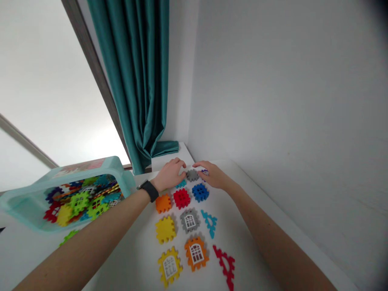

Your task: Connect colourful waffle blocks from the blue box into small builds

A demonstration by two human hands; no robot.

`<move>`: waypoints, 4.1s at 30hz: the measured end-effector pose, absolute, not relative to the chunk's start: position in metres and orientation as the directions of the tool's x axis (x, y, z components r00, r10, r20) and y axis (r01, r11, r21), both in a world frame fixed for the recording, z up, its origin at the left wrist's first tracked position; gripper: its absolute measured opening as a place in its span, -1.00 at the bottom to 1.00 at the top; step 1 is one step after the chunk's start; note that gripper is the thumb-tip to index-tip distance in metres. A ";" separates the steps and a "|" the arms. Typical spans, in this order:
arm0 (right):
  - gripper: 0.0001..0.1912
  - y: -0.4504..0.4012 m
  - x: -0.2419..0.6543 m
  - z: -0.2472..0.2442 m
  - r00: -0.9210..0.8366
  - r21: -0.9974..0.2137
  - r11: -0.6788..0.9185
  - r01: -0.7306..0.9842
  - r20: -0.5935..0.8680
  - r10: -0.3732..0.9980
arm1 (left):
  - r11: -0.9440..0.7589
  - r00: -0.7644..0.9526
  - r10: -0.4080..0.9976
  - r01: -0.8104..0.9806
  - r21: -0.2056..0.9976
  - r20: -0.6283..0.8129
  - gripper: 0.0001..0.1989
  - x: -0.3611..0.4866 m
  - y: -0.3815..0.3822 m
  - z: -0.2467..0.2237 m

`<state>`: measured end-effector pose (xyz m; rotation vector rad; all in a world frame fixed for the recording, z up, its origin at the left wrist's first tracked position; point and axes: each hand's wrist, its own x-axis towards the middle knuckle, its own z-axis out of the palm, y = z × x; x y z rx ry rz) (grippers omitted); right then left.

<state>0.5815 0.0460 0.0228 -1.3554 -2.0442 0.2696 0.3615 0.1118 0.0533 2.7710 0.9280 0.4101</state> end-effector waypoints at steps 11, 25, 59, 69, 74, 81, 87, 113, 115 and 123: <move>-0.60 0.017 0.526 0.052 -0.258 -0.489 0.444 0.751 0.401 0.879 | -0.819 0.768 0.569 0.497 0.287 0.292 -0.79 0.305 0.091 0.082; -0.63 0.002 0.409 0.087 -0.393 -0.471 0.500 0.727 0.313 0.865 | -0.864 0.779 0.504 0.465 0.195 0.374 -0.84 0.178 0.052 0.120; -0.51 0.017 0.250 0.015 -0.444 -0.161 0.521 0.838 0.353 0.823 | -0.624 0.409 0.681 0.758 0.190 0.607 -0.45 0.035 0.017 -0.004; -0.50 0.021 0.258 0.003 -0.510 -0.223 0.586 0.779 0.320 0.799 | -0.622 0.465 0.724 0.759 0.191 0.510 -0.57 0.042 0.008 -0.007; -0.47 0.024 0.265 -0.001 -0.548 -0.312 0.668 0.676 0.393 0.738 | -0.646 0.477 0.729 0.717 0.262 0.491 -0.67 0.040 0.002 -0.007; -0.44 0.026 0.267 -0.004 -0.505 -0.414 0.686 0.598 0.469 0.724 | -0.673 0.464 0.703 0.679 0.293 0.539 -0.52 0.036 0.003 -0.006; -0.48 0.029 0.268 -0.008 -0.462 -0.408 0.634 0.657 0.447 0.766 | -0.675 0.521 0.709 0.695 0.246 0.475 -0.42 0.039 0.001 -0.012; -0.68 0.021 0.256 0.008 -0.460 -0.218 0.583 0.783 0.430 0.777 | -0.650 0.470 0.732 0.700 0.297 0.493 -0.67 0.034 0.004 -0.010; -0.58 0.019 0.252 0.007 -0.484 -0.204 0.606 0.769 0.433 0.760 | -0.651 0.474 0.731 0.698 0.297 0.491 -0.69 0.033 0.005 -0.010; -0.65 0.018 0.245 0.000 -0.519 -0.145 0.607 0.781 0.390 0.761 | -0.653 0.503 0.737 0.702 0.284 0.451 -0.68 0.033 0.002 -0.008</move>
